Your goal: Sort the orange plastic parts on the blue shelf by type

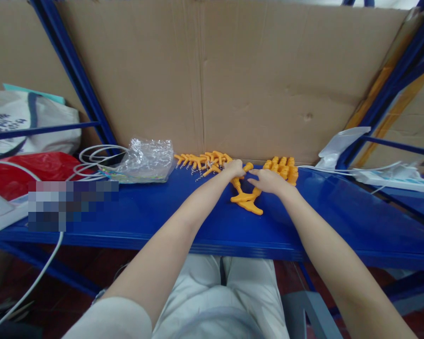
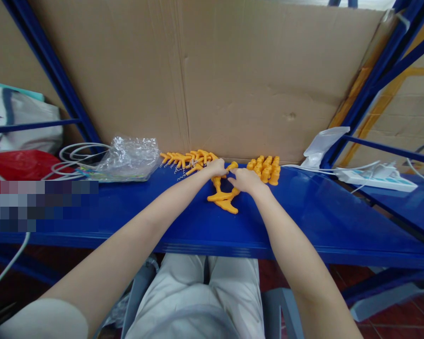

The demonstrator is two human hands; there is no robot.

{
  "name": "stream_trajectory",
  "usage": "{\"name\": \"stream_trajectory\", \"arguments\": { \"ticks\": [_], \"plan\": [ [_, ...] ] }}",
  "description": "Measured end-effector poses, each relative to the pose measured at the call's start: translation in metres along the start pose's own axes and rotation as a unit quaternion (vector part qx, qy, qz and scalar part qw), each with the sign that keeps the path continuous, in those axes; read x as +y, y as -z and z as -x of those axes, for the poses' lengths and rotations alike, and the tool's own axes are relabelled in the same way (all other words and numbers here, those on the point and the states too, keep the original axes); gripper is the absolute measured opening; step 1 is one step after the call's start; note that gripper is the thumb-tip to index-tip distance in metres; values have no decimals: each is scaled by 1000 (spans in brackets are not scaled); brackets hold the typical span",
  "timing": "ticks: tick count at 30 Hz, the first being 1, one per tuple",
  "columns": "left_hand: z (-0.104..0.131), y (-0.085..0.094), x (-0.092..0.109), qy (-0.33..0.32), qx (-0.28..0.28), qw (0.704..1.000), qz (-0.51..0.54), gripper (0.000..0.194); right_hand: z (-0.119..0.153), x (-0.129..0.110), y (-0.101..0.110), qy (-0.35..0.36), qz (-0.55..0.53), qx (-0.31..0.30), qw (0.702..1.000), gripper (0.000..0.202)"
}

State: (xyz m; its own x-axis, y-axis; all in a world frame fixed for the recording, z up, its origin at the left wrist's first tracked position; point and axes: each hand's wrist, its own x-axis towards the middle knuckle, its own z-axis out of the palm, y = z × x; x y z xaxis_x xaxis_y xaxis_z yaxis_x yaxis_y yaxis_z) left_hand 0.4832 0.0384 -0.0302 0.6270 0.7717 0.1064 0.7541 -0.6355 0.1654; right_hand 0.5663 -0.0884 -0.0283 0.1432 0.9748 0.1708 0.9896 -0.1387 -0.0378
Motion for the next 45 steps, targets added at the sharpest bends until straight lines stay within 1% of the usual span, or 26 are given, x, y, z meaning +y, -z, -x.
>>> {"name": "stream_trajectory", "arguments": {
  "ticks": [3,5,8,11,13,15,18,22,25,28,30,32,34,36,39,42,45],
  "plan": [
    [0,0,-2,6,37,999,-24,37,-4,4,-5,8,-11,23,1000,46],
    [3,4,-5,-10,70,997,-38,34,-6,7,-8,8,-15,46,999,48],
    [11,13,-10,-50,127,989,-57,32,-7,8,-9,-3,-20,116,993,55],
    [26,23,-16,-100,160,979,-79,33,-7,7,-9,-1,-31,211,977,61],
    [38,28,-19,-127,171,972,-99,31,-8,6,-8,0,-46,254,966,61],
    [52,31,-21,-150,185,964,-115,29,-9,6,-8,-3,-64,281,958,59],
    [69,32,-24,-180,217,952,-118,25,-12,7,-11,-4,-98,303,948,58],
    [82,26,-34,-221,267,932,-102,23,-17,11,-15,11,-161,301,940,59],
    [85,21,-45,-232,267,932,-84,26,-19,13,-16,40,-210,275,938,52],
    [83,17,-55,-244,269,930,-47,27,-18,10,-15,44,-267,241,932,47],
    [80,14,-61,-249,284,926,-15,27,-17,7,-13,41,-309,224,923,43],
    [77,10,-65,-244,299,922,14,26,-16,4,-12,39,-348,208,913,41],
    [73,4,-66,-224,308,924,37,27,-14,2,-10,35,-386,194,901,41],
    [69,-3,-66,-196,303,931,55,31,-13,1,-7,30,-420,185,888,39],
    [65,-13,-66,-168,274,944,72,40,-10,0,-4,15,-450,180,875,29],
    [61,-18,-69,-183,235,951,81,49,-8,-1,-3,-2,-465,170,869,18],
    [60,-20,-72,-202,221,950,91,57,-7,-2,-4,1,-462,162,872,18]
  ]
}}
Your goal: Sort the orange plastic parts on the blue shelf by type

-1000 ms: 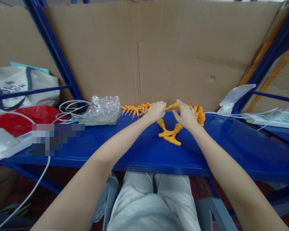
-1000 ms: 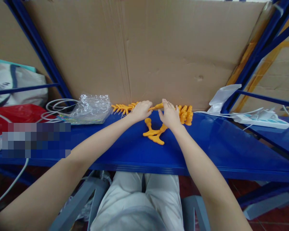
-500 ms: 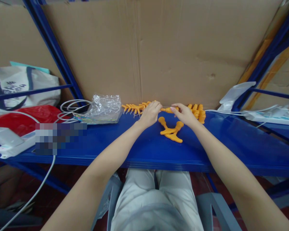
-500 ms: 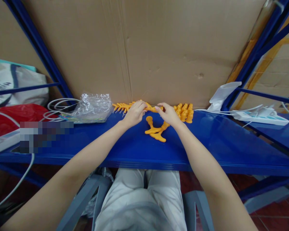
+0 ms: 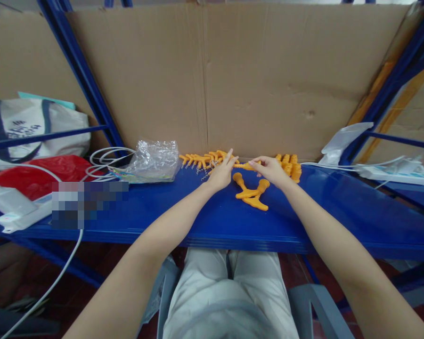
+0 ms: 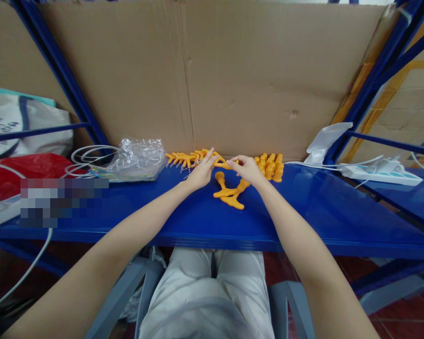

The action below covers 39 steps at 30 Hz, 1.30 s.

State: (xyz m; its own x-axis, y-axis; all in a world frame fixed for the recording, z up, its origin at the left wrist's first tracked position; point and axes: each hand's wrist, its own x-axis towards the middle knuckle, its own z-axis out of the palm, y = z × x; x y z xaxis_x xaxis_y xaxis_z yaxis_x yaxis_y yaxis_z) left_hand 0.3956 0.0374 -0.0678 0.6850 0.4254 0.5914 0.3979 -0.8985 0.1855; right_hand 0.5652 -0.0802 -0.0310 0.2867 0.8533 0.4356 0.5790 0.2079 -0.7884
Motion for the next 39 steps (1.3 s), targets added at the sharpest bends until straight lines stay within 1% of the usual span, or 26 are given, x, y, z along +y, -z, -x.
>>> {"name": "stream_trajectory", "arguments": {
  "ticks": [2,5,10,14,17,21,26,30,36,39],
  "plan": [
    [0,1,-1,3,9,1000,3,61,0,1,-1,7,4,-5,1000,23],
    [0,3,1,16,25,1000,0,63,-1,1,-2,9,0,-3,1000,28],
    [0,5,2,44,35,998,-7,69,-5,4,1,-37,-27,3,999,32],
    [1,6,1,67,39,997,-16,77,-6,8,4,-50,-38,-23,998,39],
    [1,8,3,79,28,996,-27,80,-5,7,4,-62,-46,-38,996,37],
    [1,11,7,99,9,994,-40,86,-5,6,3,-67,-54,-39,996,32],
    [1,10,8,97,12,995,-33,91,-7,9,4,-66,-60,-42,995,30],
    [1,9,7,95,12,995,-34,90,-9,11,3,-62,-67,-50,995,28],
    [0,7,7,108,3,993,-48,87,-7,8,2,-75,-69,-39,994,21],
    [0,6,5,106,6,993,-56,87,-5,6,4,-82,-67,-42,994,23]
  ]
}}
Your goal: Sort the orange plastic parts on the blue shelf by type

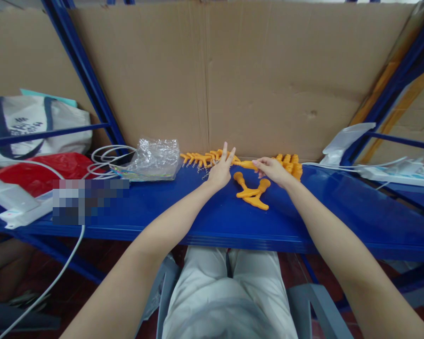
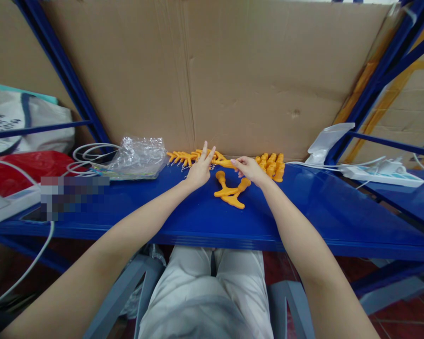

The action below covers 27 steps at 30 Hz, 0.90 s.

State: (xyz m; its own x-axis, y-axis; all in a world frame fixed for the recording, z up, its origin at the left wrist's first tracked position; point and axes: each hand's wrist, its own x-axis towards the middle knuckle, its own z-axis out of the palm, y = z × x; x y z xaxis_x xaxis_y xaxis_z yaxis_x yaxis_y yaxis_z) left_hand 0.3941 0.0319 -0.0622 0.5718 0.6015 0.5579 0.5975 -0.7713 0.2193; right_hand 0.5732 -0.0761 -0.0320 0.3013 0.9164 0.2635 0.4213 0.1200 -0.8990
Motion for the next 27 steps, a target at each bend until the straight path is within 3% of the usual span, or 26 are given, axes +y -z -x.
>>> {"name": "stream_trajectory", "arguments": {
  "ticks": [8,14,17,21,27],
  "plan": [
    [2,-2,3,-57,45,997,-25,88,0,0,6,-10,-16,-22,1000,28],
    [3,2,7,-123,50,987,-89,90,9,-4,7,42,42,-145,988,51],
    [2,1,4,-142,59,981,-117,94,11,-6,7,46,45,-171,983,58],
    [2,0,4,-134,55,982,-123,94,10,-6,6,48,65,-169,982,60],
    [4,4,9,-80,-12,990,-112,88,10,-7,3,64,126,-144,979,60]
  ]
}}
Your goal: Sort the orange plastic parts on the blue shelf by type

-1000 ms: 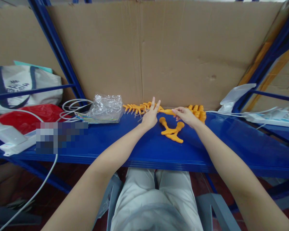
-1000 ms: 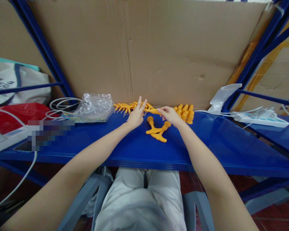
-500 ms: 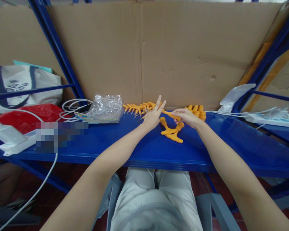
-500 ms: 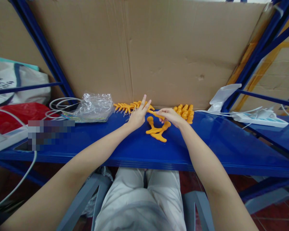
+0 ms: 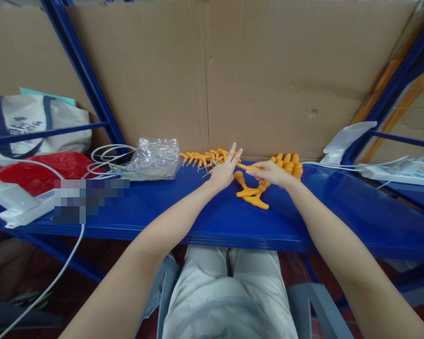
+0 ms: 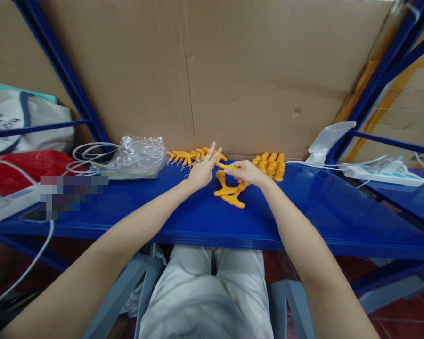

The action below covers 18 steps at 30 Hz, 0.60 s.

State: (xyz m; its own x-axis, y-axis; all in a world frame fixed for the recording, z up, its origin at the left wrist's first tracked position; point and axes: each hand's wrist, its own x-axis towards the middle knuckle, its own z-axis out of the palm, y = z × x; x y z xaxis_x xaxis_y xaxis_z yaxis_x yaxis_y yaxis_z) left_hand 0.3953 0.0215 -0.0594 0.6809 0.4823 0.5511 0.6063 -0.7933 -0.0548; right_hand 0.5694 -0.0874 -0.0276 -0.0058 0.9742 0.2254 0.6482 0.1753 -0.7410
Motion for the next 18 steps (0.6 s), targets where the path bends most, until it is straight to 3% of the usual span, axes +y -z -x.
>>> {"name": "stream_trajectory", "arguments": {
  "ticks": [11,18],
  "plan": [
    [-2,16,8,30,-107,994,19,83,-7,5,1,49,176,40,982,46],
    [0,17,5,15,-126,992,18,83,-4,0,0,36,171,21,984,41]
  ]
}}
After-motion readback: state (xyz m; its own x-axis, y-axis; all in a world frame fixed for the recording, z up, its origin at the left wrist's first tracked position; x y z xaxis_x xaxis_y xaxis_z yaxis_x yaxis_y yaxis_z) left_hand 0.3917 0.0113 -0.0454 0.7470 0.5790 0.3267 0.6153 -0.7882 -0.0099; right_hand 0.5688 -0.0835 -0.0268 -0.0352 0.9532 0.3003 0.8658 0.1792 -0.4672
